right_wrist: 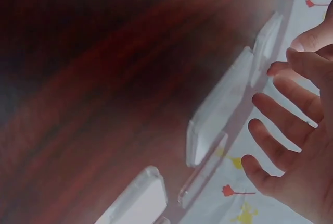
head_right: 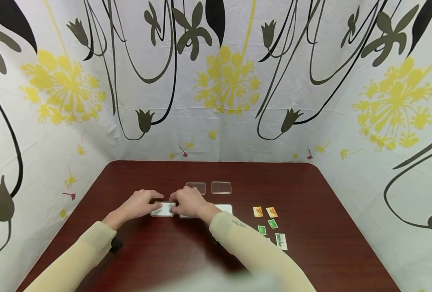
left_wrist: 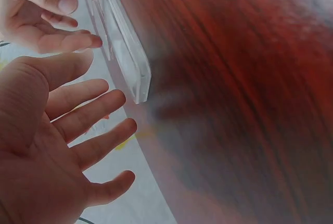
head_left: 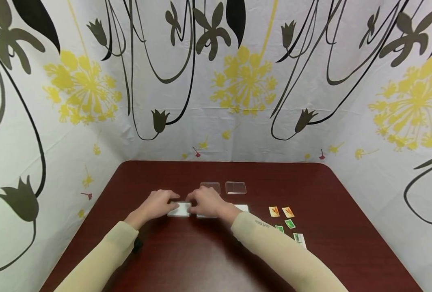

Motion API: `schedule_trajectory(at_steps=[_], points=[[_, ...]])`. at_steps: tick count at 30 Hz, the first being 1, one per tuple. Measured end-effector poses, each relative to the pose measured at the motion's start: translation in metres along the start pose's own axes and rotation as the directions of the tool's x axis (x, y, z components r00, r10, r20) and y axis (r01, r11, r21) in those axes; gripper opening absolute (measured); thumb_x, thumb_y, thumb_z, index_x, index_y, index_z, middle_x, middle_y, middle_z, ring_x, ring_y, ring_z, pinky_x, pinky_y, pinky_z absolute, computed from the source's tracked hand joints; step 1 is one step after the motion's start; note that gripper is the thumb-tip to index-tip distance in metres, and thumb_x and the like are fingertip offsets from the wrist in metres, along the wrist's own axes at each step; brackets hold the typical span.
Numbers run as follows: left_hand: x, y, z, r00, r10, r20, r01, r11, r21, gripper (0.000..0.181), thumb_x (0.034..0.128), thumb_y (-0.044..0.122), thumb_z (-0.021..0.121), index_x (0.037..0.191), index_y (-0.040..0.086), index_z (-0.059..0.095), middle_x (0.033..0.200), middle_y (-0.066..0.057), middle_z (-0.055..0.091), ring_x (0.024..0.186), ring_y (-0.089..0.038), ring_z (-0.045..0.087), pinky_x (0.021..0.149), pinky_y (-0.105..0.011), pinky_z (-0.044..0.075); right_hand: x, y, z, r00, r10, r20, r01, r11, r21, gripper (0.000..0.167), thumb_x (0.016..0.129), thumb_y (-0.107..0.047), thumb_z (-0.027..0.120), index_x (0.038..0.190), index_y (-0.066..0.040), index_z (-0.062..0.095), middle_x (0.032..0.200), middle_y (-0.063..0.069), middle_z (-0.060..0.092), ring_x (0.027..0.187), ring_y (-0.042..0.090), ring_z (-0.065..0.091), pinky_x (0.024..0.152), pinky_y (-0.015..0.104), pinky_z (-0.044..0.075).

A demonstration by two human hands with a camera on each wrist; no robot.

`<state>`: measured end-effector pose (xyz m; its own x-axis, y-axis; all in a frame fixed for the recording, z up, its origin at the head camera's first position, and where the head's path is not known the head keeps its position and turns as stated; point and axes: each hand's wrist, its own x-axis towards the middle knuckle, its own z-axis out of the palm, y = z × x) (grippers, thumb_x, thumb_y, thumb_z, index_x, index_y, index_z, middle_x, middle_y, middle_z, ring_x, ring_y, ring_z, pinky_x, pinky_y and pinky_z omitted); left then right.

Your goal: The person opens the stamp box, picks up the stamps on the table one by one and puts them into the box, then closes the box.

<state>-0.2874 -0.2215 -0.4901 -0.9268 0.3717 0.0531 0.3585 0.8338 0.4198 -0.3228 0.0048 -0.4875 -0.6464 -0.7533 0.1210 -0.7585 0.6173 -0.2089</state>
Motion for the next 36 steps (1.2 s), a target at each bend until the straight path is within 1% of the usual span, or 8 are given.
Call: schedule_trajectory(at_steps=[7,10,13,16,20,28,32,36], points=[[-0.003,-0.005,0.007,1.000,-0.025,0.013,0.025,1.000,-0.016,0.037,0.0906,0.029,0.077,0.123,0.012,0.073,0.119,-0.001,0.070,0.109,-0.020,0.065,0.089,-0.044,0.053,-0.002,-0.001,0.009,1.000,0.028,0.002,-0.028,1.000,-0.007,0.029,0.086,-0.041,0.078,0.109,-0.024,0.077,0.101,-0.007,0.072,0.079,0.007,0.059,0.064,0.032,0.049],[-0.004,-0.007,0.010,1.000,-0.006,0.021,0.007,1.000,-0.025,0.038,0.0863,0.029,0.082,0.121,0.015,0.074,0.117,0.002,0.070,0.100,-0.017,0.065,0.082,-0.040,0.054,-0.002,-0.001,0.012,1.000,0.023,-0.006,-0.023,0.999,-0.022,0.028,0.084,-0.043,0.079,0.107,-0.025,0.077,0.099,-0.007,0.072,0.078,0.008,0.058,0.063,0.032,0.049],[-0.005,-0.008,0.011,0.999,0.023,0.029,-0.023,1.000,-0.008,0.040,0.0818,0.028,0.086,0.119,0.016,0.075,0.116,0.002,0.070,0.095,-0.015,0.064,0.076,-0.037,0.051,-0.003,-0.003,0.013,1.000,0.015,-0.010,-0.015,0.999,-0.043,0.029,0.082,-0.045,0.080,0.104,-0.027,0.076,0.097,-0.009,0.071,0.079,0.009,0.058,0.065,0.035,0.048],[-0.005,-0.008,0.011,0.999,0.035,0.029,-0.036,0.999,0.018,0.044,0.0790,0.024,0.088,0.120,0.015,0.074,0.118,0.000,0.070,0.099,-0.017,0.063,0.078,-0.037,0.051,-0.004,-0.006,0.013,1.000,0.010,-0.008,-0.011,0.998,-0.064,0.031,0.080,-0.048,0.082,0.102,-0.027,0.075,0.096,-0.010,0.070,0.083,0.012,0.058,0.068,0.039,0.046],[-0.006,-0.008,0.010,0.999,0.016,0.036,-0.017,0.999,0.028,0.050,0.0788,0.021,0.088,0.125,0.012,0.072,0.123,-0.003,0.068,0.109,-0.021,0.063,0.084,-0.040,0.052,-0.004,-0.010,0.012,1.000,0.011,-0.005,-0.012,0.996,-0.088,0.034,0.081,-0.053,0.081,0.102,-0.027,0.074,0.099,-0.009,0.069,0.088,0.015,0.058,0.071,0.041,0.046],[-0.007,-0.009,0.007,0.998,-0.009,0.059,0.006,0.999,0.041,0.058,0.0794,0.023,0.088,0.132,0.010,0.068,0.131,-0.007,0.064,0.119,-0.028,0.059,0.091,-0.046,0.051,-0.001,-0.013,0.016,0.999,0.033,-0.009,-0.034,0.991,-0.127,0.030,0.082,-0.049,0.082,0.099,-0.026,0.073,0.099,-0.009,0.068,0.089,0.016,0.059,0.072,0.042,0.047],[-0.009,-0.008,0.008,0.998,0.010,0.059,-0.014,0.999,0.052,0.057,0.0803,0.021,0.087,0.132,0.009,0.067,0.131,-0.009,0.064,0.119,-0.028,0.059,0.092,-0.046,0.051,-0.001,-0.016,0.017,0.999,0.027,-0.018,-0.029,0.991,-0.134,0.029,0.081,-0.044,0.083,0.100,-0.024,0.073,0.097,-0.008,0.068,0.087,0.016,0.060,0.072,0.040,0.050],[-0.010,-0.007,0.009,0.997,0.053,0.054,-0.057,0.996,0.071,0.055,0.0811,0.017,0.086,0.132,0.007,0.067,0.129,-0.009,0.064,0.116,-0.027,0.061,0.090,-0.043,0.051,0.000,-0.019,0.016,0.999,0.020,-0.030,-0.024,0.992,-0.123,0.028,0.078,-0.038,0.085,0.097,-0.021,0.073,0.092,-0.008,0.067,0.083,0.014,0.060,0.069,0.034,0.051]])
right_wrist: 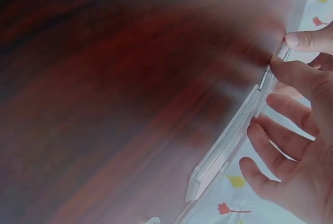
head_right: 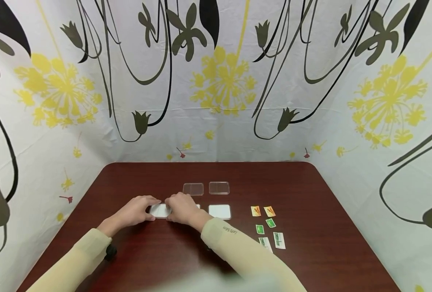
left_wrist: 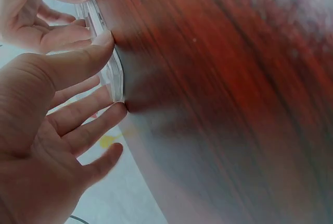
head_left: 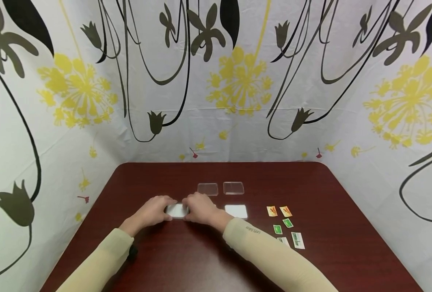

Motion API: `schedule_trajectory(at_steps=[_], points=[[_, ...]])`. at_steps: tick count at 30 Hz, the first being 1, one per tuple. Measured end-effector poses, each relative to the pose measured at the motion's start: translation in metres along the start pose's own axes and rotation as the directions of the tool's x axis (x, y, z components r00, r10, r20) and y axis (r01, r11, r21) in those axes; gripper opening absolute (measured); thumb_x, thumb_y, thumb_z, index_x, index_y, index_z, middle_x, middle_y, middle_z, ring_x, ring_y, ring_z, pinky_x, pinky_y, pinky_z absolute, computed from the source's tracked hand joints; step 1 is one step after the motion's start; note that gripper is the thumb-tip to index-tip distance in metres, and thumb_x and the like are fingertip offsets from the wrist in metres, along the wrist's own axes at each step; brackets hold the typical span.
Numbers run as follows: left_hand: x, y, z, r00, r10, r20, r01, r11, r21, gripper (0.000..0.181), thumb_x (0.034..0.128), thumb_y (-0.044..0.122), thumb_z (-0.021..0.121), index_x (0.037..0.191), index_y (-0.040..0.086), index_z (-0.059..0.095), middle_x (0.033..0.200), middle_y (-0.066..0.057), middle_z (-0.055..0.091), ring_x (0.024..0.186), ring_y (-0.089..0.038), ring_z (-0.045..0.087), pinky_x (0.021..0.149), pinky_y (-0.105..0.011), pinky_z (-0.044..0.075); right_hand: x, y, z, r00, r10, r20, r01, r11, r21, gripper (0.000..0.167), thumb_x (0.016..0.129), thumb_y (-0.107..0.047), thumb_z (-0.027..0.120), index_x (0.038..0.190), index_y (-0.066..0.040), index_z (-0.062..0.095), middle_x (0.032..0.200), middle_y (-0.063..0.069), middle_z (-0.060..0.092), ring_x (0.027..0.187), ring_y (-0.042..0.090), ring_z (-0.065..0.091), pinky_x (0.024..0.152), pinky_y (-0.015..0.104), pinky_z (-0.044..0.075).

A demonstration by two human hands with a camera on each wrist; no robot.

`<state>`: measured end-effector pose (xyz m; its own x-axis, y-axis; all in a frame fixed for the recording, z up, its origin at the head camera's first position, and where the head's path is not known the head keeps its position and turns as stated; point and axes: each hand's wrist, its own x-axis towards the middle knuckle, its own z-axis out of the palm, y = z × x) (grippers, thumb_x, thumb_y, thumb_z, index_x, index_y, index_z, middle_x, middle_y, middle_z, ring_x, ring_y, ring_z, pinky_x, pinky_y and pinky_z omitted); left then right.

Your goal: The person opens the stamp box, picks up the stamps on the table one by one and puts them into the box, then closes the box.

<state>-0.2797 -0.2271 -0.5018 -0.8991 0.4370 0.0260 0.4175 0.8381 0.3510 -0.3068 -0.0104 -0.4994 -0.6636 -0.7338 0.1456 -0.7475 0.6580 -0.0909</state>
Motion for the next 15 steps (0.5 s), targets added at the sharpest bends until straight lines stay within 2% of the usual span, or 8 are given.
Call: schedule_trajectory(at_steps=[3,8,15], points=[[-0.0008,0.0021,0.0014,1.000,0.021,-0.008,-0.021,0.999,0.026,0.053,0.0814,0.015,0.086,0.131,0.007,0.068,0.128,-0.009,0.064,0.113,-0.026,0.061,0.087,-0.041,0.052,0.0007,-0.0014,-0.0010,1.000,0.001,-0.005,-0.001,1.000,0.007,0.028,0.076,-0.036,0.087,0.095,-0.020,0.074,0.088,-0.007,0.067,0.080,0.014,0.060,0.068,0.031,0.051],[-0.0017,0.0054,0.0011,1.000,0.023,-0.016,-0.022,0.998,0.057,0.050,0.0822,0.014,0.085,0.129,0.007,0.069,0.126,-0.009,0.064,0.111,-0.026,0.062,0.085,-0.041,0.053,0.0016,-0.0024,-0.0017,1.000,0.012,-0.011,-0.012,1.000,0.018,0.028,0.075,-0.035,0.087,0.094,-0.019,0.074,0.088,-0.006,0.067,0.079,0.014,0.061,0.066,0.030,0.051],[-0.0008,0.0077,0.0027,1.000,0.018,-0.015,-0.016,0.997,0.078,0.052,0.0835,0.016,0.084,0.131,0.006,0.067,0.130,-0.013,0.063,0.118,-0.031,0.059,0.093,-0.048,0.050,-0.0008,-0.0032,-0.0015,1.000,0.014,-0.015,-0.014,1.000,0.010,0.028,0.075,-0.035,0.087,0.095,-0.020,0.073,0.090,-0.005,0.066,0.079,0.014,0.059,0.065,0.030,0.050]])
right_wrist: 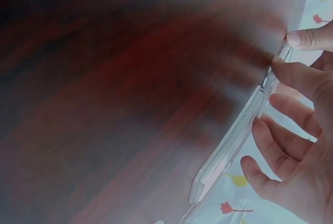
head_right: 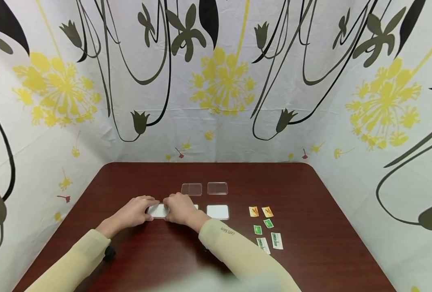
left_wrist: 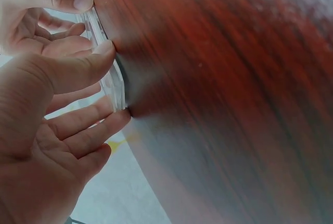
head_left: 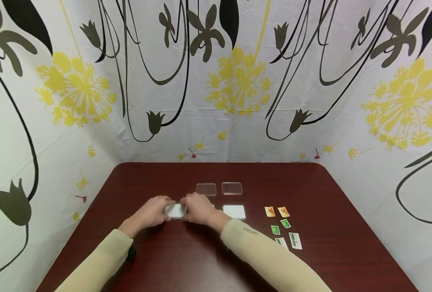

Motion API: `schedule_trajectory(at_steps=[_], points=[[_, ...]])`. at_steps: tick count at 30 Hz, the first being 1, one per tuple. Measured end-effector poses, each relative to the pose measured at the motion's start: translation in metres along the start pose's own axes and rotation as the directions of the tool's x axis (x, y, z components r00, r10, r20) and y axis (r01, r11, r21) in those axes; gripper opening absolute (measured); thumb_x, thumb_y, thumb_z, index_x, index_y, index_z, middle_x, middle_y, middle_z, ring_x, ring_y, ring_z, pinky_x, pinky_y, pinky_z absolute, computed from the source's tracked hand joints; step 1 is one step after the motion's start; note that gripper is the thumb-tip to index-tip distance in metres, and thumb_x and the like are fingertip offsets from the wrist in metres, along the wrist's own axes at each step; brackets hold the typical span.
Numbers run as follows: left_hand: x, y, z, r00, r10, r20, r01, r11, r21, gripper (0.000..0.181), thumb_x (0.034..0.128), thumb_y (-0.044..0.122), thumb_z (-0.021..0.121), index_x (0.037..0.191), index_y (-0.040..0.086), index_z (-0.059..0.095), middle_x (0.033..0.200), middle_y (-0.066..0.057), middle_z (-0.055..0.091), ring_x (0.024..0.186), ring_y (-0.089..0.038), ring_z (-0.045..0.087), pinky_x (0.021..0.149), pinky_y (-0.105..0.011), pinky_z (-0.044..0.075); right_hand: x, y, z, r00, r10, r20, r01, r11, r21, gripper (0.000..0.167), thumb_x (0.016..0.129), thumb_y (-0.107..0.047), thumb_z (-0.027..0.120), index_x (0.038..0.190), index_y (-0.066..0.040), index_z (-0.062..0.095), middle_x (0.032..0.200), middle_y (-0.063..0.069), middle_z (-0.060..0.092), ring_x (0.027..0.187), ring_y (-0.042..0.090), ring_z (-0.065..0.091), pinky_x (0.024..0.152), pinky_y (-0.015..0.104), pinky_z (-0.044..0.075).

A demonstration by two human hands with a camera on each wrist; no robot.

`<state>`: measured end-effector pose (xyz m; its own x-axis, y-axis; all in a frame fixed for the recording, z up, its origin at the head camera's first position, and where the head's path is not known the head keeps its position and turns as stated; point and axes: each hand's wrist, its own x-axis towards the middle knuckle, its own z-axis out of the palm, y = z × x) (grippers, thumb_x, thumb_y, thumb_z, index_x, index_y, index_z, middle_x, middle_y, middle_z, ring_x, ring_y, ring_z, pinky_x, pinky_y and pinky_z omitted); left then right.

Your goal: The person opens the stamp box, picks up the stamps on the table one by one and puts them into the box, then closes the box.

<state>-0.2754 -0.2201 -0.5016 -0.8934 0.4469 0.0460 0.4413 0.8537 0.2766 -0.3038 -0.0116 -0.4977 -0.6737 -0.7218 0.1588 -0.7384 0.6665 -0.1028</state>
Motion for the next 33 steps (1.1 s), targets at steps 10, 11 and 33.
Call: schedule_trajectory(at_steps=[10,11,33], points=[[-0.002,0.001,0.000,1.000,-0.001,0.013,0.001,0.999,0.045,0.058,0.0821,0.018,0.085,0.135,0.005,0.065,0.130,-0.014,0.063,0.122,-0.035,0.057,0.097,-0.050,0.048,-0.003,-0.007,0.002,1.000,0.000,-0.011,0.000,0.998,-0.056,0.029,0.076,-0.035,0.087,0.100,-0.023,0.076,0.093,-0.005,0.067,0.084,0.017,0.057,0.071,0.039,0.050],[-0.001,0.001,0.000,1.000,0.005,0.011,-0.005,0.999,0.048,0.058,0.0819,0.018,0.085,0.135,0.005,0.064,0.130,-0.014,0.063,0.122,-0.036,0.057,0.097,-0.051,0.048,-0.003,-0.008,0.002,1.000,-0.004,-0.018,0.003,0.998,-0.067,0.029,0.076,-0.035,0.086,0.101,-0.023,0.076,0.093,-0.005,0.068,0.084,0.017,0.057,0.071,0.038,0.050],[0.001,0.005,-0.003,1.000,-0.016,0.006,0.016,1.000,-0.009,0.069,0.0802,0.009,0.085,0.143,0.003,0.056,0.129,-0.014,0.064,0.111,-0.028,0.062,0.082,-0.039,0.052,0.004,0.000,0.007,1.000,0.027,-0.014,-0.027,0.999,0.020,0.033,0.072,-0.034,0.088,0.102,-0.024,0.078,0.092,-0.007,0.072,0.084,0.017,0.062,0.072,0.035,0.053]])
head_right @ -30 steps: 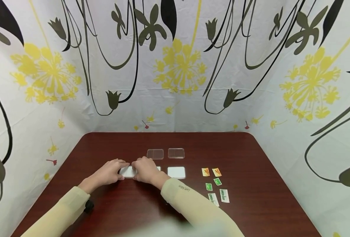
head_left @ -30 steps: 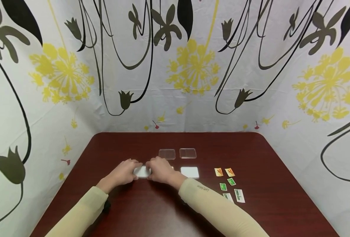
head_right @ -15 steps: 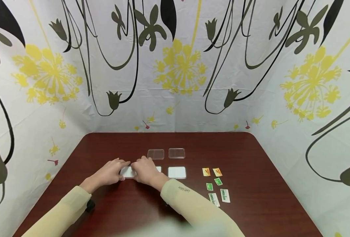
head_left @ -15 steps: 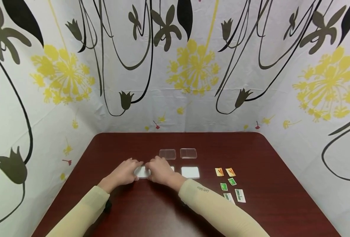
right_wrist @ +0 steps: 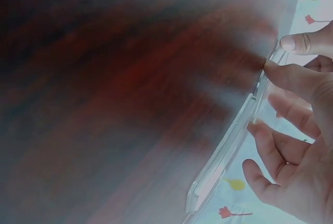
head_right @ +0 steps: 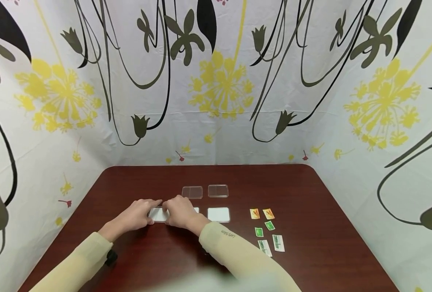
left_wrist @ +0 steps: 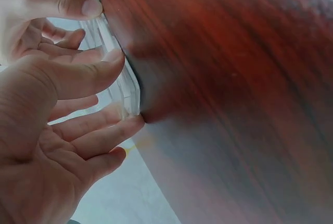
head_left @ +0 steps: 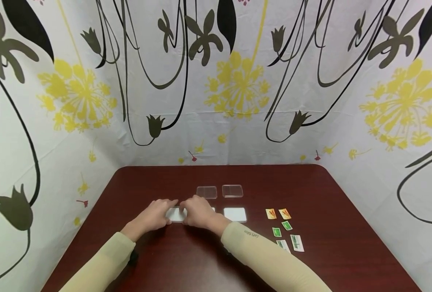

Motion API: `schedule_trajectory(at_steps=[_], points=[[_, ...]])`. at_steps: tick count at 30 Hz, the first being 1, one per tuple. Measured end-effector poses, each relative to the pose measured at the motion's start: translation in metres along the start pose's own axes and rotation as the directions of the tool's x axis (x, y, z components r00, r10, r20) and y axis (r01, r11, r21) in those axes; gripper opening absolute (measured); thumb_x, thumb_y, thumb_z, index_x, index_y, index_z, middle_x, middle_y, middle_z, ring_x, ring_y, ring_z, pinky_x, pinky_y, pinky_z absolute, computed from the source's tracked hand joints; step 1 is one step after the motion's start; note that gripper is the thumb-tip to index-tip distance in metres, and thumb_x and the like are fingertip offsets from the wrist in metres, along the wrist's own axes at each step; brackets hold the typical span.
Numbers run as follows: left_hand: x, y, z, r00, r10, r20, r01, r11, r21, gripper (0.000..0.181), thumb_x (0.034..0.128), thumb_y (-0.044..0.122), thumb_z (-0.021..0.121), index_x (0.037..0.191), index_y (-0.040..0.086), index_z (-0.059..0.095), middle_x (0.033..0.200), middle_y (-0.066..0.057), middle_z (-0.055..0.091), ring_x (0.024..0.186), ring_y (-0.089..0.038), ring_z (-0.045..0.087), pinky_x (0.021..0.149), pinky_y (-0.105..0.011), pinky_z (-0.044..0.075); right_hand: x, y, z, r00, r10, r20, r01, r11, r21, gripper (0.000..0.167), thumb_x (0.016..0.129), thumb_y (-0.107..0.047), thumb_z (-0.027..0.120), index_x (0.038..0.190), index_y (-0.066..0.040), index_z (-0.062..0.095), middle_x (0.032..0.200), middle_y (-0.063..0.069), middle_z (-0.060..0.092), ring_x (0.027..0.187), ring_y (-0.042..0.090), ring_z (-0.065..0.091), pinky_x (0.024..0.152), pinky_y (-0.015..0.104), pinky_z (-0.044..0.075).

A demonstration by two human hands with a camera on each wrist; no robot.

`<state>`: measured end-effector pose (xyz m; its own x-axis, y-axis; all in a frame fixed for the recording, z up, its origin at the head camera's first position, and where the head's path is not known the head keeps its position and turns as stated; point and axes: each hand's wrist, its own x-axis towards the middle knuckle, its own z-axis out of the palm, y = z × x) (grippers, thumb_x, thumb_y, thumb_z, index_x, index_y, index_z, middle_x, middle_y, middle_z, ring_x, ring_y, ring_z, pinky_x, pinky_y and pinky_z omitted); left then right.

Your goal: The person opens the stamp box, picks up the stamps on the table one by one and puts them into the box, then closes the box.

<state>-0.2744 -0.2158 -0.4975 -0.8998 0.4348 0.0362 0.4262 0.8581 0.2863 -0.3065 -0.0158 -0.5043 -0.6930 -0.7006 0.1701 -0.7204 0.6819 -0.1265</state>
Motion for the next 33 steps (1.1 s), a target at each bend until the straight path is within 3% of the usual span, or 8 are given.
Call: schedule_trajectory(at_steps=[8,18,33], points=[[0.004,-0.001,-0.006,0.999,0.000,0.033,0.001,0.999,-0.037,0.069,0.0785,0.007,0.086,0.142,0.002,0.057,0.132,-0.015,0.063,0.107,-0.026,0.064,0.072,-0.034,0.049,0.001,0.002,-0.004,1.000,0.000,0.024,-0.001,1.000,0.030,0.033,0.075,-0.033,0.086,0.105,-0.023,0.078,0.093,-0.006,0.073,0.080,0.015,0.064,0.071,0.035,0.054],[0.007,-0.004,-0.007,0.999,0.009,0.051,-0.006,0.999,-0.047,0.069,0.0786,0.009,0.086,0.141,0.002,0.058,0.129,-0.013,0.064,0.103,-0.023,0.064,0.074,-0.035,0.052,0.001,0.002,-0.012,0.998,-0.013,0.059,0.009,0.997,0.081,0.034,0.079,-0.030,0.085,0.110,-0.019,0.078,0.097,-0.004,0.074,0.075,0.011,0.062,0.070,0.034,0.053],[0.004,-0.003,-0.011,0.997,0.008,0.075,-0.002,0.997,-0.078,0.068,0.0809,0.012,0.085,0.141,0.000,0.057,0.131,-0.015,0.064,0.105,-0.024,0.065,0.077,-0.036,0.052,-0.001,0.004,-0.014,0.996,-0.017,0.088,0.006,0.991,0.132,0.034,0.080,-0.028,0.084,0.112,-0.018,0.077,0.084,-0.008,0.070,0.065,0.004,0.055,0.065,0.029,0.050]])
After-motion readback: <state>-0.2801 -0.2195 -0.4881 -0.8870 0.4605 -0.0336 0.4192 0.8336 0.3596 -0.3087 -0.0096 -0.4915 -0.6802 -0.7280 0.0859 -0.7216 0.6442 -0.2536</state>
